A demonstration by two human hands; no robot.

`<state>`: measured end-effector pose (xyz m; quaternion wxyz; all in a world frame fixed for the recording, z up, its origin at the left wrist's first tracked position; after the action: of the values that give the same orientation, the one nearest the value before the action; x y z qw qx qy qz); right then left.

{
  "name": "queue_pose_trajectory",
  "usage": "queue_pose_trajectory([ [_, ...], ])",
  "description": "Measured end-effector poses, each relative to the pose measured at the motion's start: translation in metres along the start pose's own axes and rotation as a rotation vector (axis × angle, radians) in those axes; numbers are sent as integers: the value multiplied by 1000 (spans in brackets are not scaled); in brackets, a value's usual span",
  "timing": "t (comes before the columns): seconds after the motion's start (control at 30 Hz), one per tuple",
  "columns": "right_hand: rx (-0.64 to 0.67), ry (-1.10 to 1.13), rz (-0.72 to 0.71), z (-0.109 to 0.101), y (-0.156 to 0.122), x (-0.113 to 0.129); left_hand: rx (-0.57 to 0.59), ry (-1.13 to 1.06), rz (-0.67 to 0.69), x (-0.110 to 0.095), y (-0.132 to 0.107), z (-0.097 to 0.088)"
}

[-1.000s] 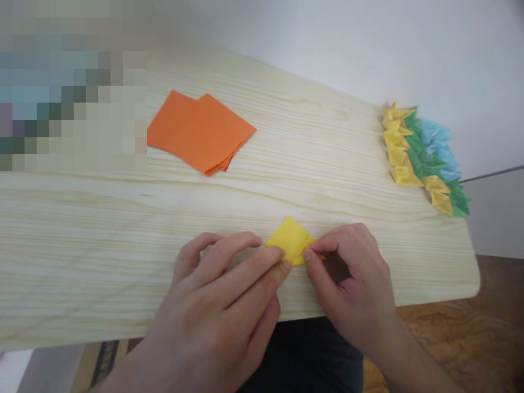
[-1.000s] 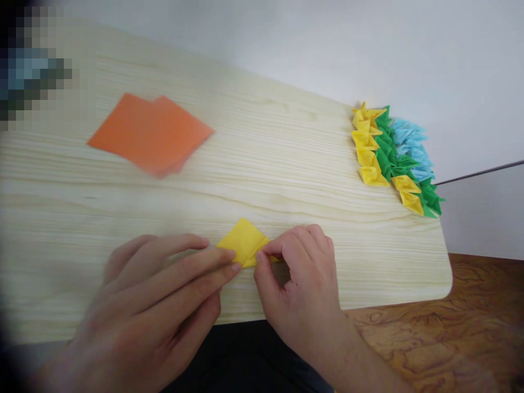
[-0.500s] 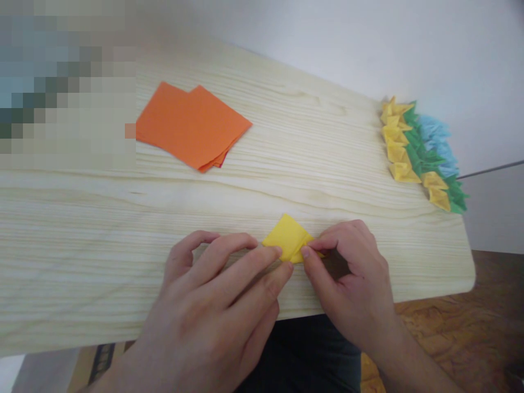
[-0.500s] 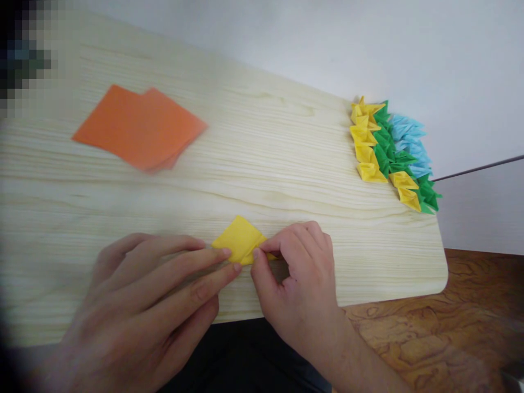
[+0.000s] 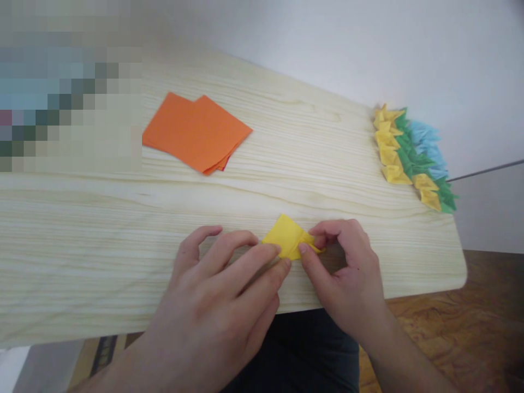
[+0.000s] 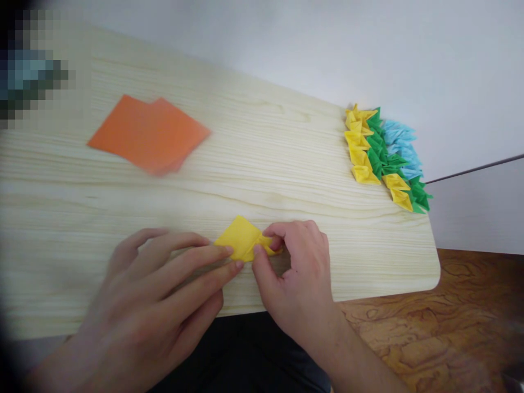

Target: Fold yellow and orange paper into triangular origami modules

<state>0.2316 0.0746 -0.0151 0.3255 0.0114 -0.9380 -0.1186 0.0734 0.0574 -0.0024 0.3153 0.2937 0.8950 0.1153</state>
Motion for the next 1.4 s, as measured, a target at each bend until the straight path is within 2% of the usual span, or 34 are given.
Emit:
queue_pose_trajectory([
  [0.27,-131,-104,-78,-12,-7,10,37,39,28,-12,-5,3],
  [0.47,-92,-124,-103,-11,-14,14,20,90,16,-23,-9,3],
  [0.73,-109,-131,-90,-19,-24,10,-14,141,25,-36,-15,-3],
  [1.1,-34,-63,15,-24,-13,1,-22,169,4,-50,-18,-7],
  [1.4,-112,-92,53,-27,-13,-1,-37,213,-20,-65,-16,-10],
])
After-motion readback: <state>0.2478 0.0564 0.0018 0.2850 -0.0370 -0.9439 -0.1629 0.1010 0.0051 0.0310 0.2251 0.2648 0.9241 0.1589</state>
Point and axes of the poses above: each hand's wrist, its own y-axis towards the middle knuckle, its own z-axis out of the palm, x = y × z, the point moved 10 cm from there along y, towards the middle knuckle, and after that the axes turned 7 degrees about -x, right-handed, at the moved point
